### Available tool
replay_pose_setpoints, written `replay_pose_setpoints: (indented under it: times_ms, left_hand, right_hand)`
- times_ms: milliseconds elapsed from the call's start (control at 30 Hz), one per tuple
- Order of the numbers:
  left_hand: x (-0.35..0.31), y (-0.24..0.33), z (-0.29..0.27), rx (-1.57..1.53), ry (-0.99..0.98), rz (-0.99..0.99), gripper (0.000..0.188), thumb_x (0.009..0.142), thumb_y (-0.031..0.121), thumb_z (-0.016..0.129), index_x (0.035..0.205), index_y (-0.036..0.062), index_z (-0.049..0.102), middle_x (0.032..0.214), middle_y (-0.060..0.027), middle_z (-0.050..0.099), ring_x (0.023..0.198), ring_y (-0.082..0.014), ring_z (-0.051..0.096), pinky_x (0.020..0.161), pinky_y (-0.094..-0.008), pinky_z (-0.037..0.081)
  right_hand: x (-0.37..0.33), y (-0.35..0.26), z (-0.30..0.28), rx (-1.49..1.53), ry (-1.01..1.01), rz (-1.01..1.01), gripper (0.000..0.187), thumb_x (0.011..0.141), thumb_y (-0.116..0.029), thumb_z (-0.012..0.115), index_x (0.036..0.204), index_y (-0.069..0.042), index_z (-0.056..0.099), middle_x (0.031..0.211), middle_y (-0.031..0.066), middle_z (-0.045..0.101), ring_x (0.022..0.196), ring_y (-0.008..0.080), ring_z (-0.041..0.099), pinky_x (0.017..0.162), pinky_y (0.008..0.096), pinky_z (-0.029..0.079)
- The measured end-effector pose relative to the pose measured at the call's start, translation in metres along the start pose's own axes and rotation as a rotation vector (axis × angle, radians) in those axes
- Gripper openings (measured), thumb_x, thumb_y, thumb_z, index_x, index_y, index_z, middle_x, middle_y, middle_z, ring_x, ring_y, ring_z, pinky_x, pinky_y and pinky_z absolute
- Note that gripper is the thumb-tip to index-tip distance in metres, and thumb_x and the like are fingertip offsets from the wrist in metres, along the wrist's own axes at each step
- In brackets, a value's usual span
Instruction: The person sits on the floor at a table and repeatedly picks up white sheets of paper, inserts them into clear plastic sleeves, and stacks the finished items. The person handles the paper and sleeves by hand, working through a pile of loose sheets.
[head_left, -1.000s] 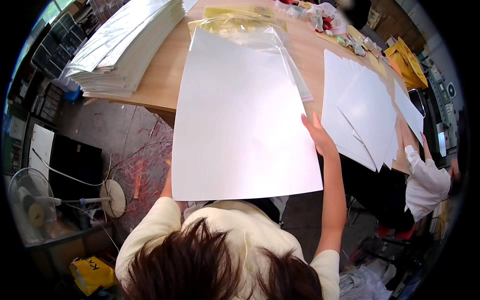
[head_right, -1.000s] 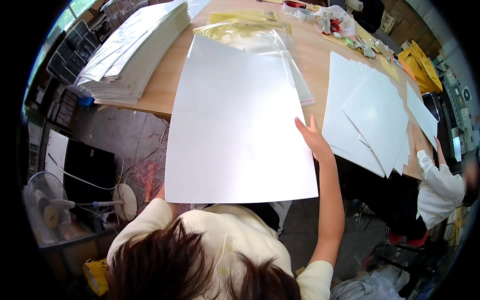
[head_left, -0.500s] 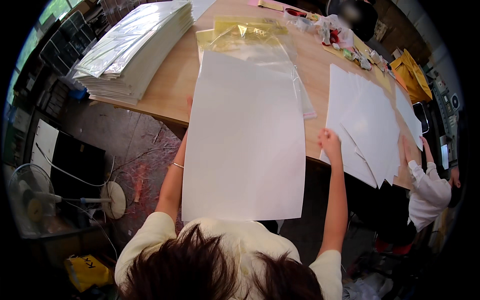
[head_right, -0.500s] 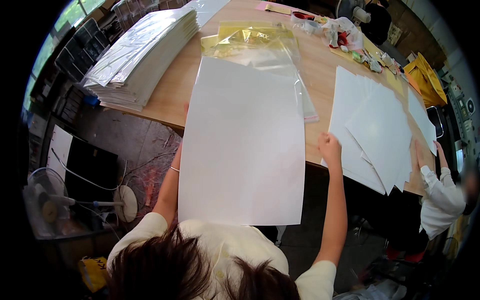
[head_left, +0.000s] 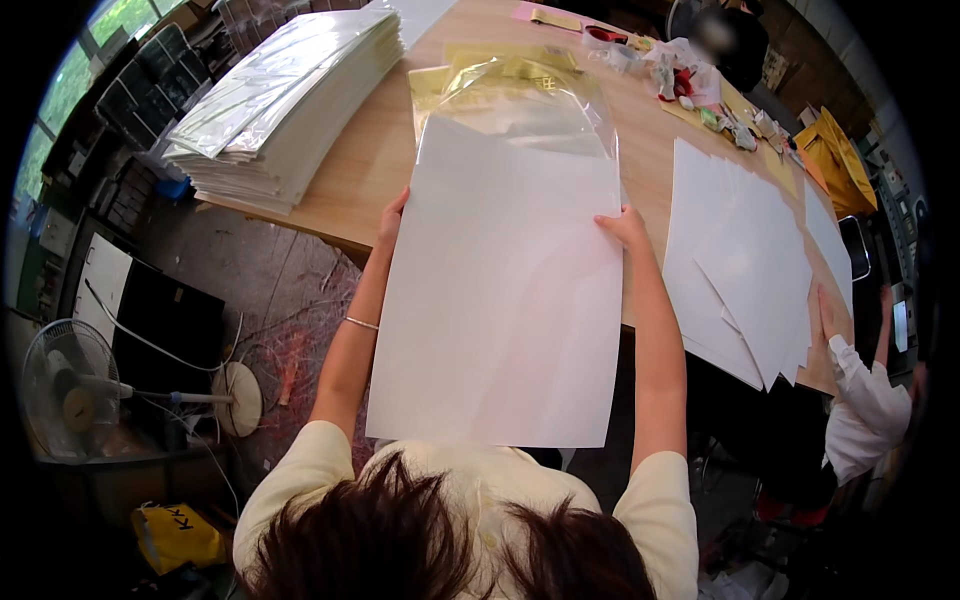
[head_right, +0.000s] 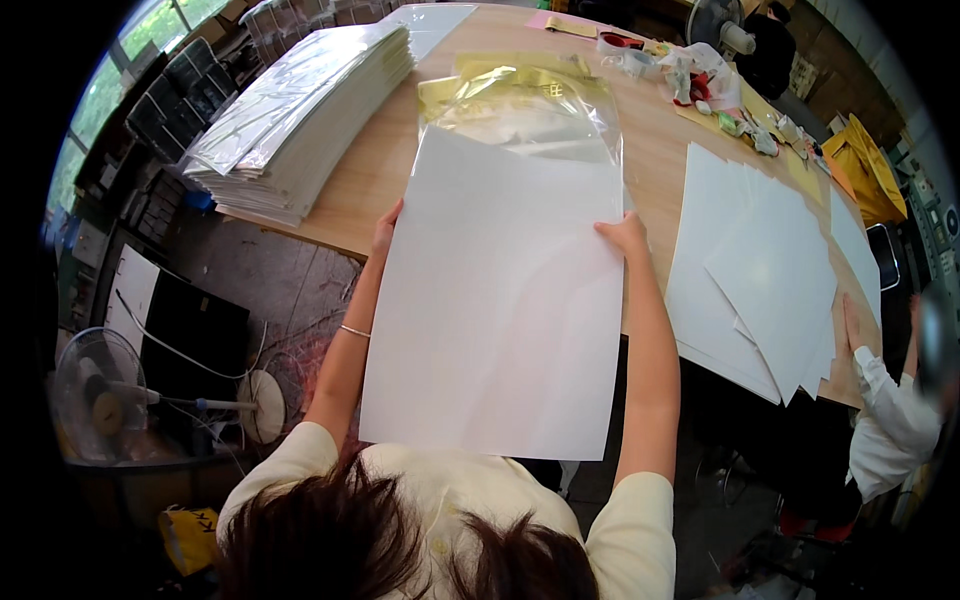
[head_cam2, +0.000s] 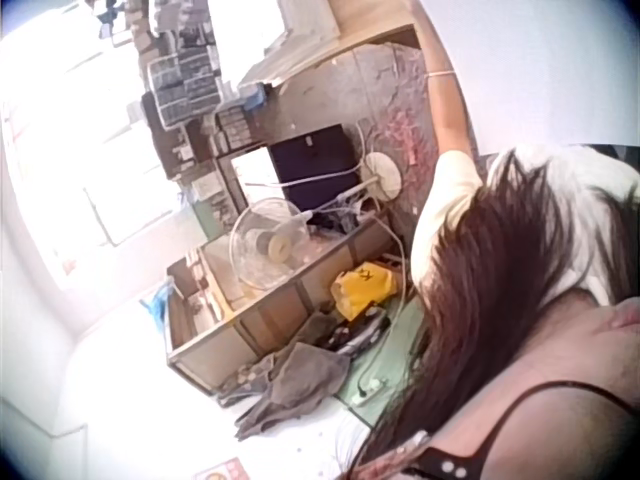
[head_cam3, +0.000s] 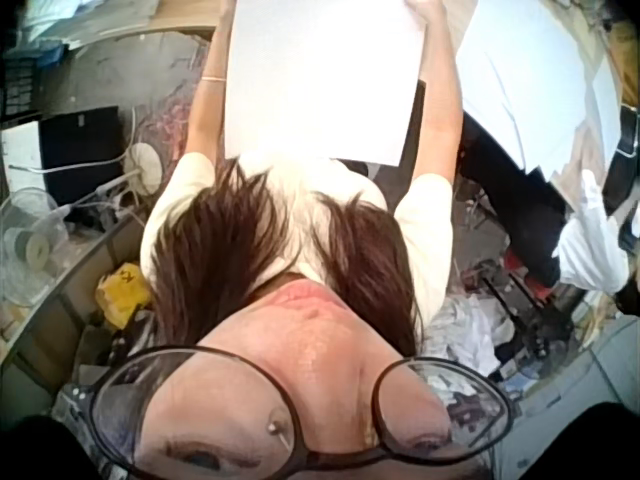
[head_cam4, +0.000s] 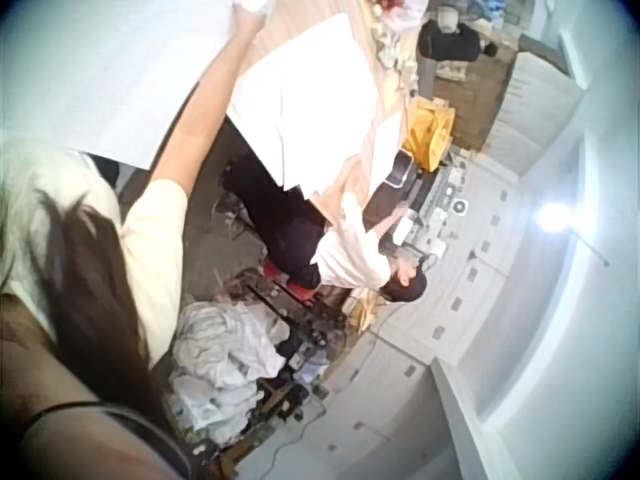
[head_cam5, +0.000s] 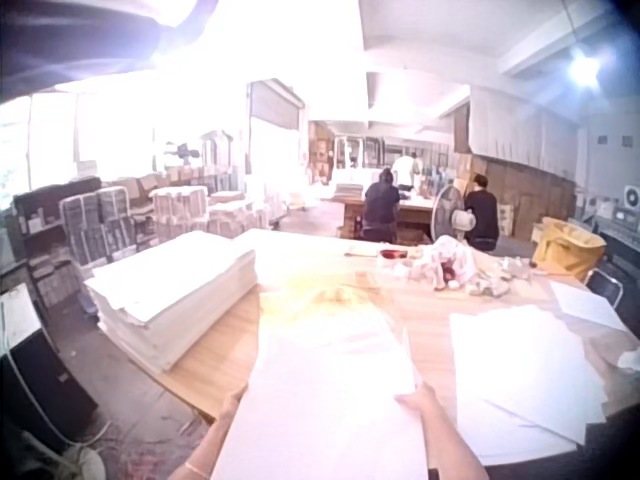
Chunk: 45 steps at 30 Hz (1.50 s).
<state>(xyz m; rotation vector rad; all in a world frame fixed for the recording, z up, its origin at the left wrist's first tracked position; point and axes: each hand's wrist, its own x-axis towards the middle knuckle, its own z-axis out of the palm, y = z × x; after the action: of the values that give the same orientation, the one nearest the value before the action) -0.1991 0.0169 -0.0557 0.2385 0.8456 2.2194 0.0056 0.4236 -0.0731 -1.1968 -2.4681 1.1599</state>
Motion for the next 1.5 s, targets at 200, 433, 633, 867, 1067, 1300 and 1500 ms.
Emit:
replay_pose_setpoints:
  times_ms: [200, 433, 633, 867, 1067, 1300, 1500]
  left_hand:
    - [-0.032, 0.012, 0.015, 0.391, 0.176, 0.222, 0.046, 0.096, 0.027, 0.045, 0.135, 0.0012, 0.042, 0.126, -0.0064, 0.054, 0.111, -0.0146, 0.052, 0.092, -0.0266, 0.043]
    - [-0.103, 0.008, 0.042, 0.207, 0.167, -0.080, 0.049, 0.097, 0.031, 0.040, 0.135, 0.0011, 0.040, 0.129, -0.0080, 0.052, 0.113, -0.0172, 0.051, 0.093, -0.0308, 0.042]
    - [-0.186, -0.004, 0.012, -0.007, 0.087, -0.267, 0.055, 0.096, 0.039, 0.035, 0.134, -0.0001, 0.037, 0.128, -0.0109, 0.051, 0.115, -0.0229, 0.051, 0.096, -0.0338, 0.040]
    - [-0.274, -0.024, 0.004, -0.105, 0.274, -0.374, 0.070, 0.092, 0.053, 0.033, 0.134, -0.0038, 0.037, 0.134, -0.0156, 0.046, 0.120, -0.0267, 0.047, 0.101, -0.0364, 0.035]
    - [-0.347, -0.030, -0.007, -0.362, 0.229, -0.459, 0.081, 0.090, 0.062, 0.031, 0.135, -0.0052, 0.034, 0.136, -0.0212, 0.043, 0.126, -0.0341, 0.041, 0.106, -0.0465, 0.029]
    - [-0.387, -0.027, -0.011, -0.066, 0.155, -0.498, 0.060, 0.094, 0.044, 0.039, 0.127, -0.0059, 0.043, 0.127, -0.0218, 0.051, 0.120, -0.0363, 0.048, 0.107, -0.0486, 0.031]
    - [-0.346, -0.020, 0.008, 0.242, 0.161, -0.323, 0.036, 0.087, 0.011, 0.060, 0.118, -0.0054, 0.051, 0.115, -0.0127, 0.059, 0.109, -0.0232, 0.058, 0.098, -0.0384, 0.043]
  right_hand:
    - [-0.083, -0.019, -0.025, 0.572, -0.196, 0.077, 0.054, 0.084, -0.021, 0.065, 0.124, 0.005, 0.042, 0.103, 0.0114, 0.061, 0.089, 0.0179, 0.061, 0.072, 0.0307, 0.052]
    - [-0.131, 0.024, -0.040, 0.860, -0.448, 0.158, 0.031, 0.093, -0.015, 0.053, 0.116, 0.005, 0.052, 0.105, 0.0087, 0.061, 0.094, 0.0154, 0.060, 0.080, 0.0292, 0.051]
    - [-0.236, 0.049, -0.052, 1.016, -0.515, 0.296, 0.026, 0.095, -0.015, 0.048, 0.112, 0.004, 0.054, 0.104, 0.0070, 0.062, 0.095, 0.0138, 0.060, 0.082, 0.0279, 0.052]
    - [-0.357, 0.080, -0.043, 1.120, -0.432, 0.445, 0.023, 0.094, -0.012, 0.049, 0.114, 0.000, 0.053, 0.103, 0.0052, 0.062, 0.091, 0.0128, 0.061, 0.082, 0.0277, 0.050]
    - [-0.451, 0.083, -0.041, 1.187, -0.361, 0.507, 0.025, 0.094, -0.011, 0.050, 0.116, 0.001, 0.051, 0.106, 0.0085, 0.062, 0.095, 0.0152, 0.061, 0.084, 0.0300, 0.050]
    - [-0.508, 0.065, -0.043, 1.248, -0.200, 0.594, 0.038, 0.088, 0.000, 0.056, 0.124, 0.000, 0.046, 0.107, 0.0075, 0.060, 0.094, 0.0154, 0.059, 0.085, 0.0292, 0.050]
    - [-0.464, 0.056, -0.041, 1.080, -0.118, 0.490, 0.041, 0.086, 0.005, 0.056, 0.125, 0.001, 0.045, 0.104, 0.0065, 0.060, 0.086, 0.0131, 0.060, 0.077, 0.0248, 0.052]
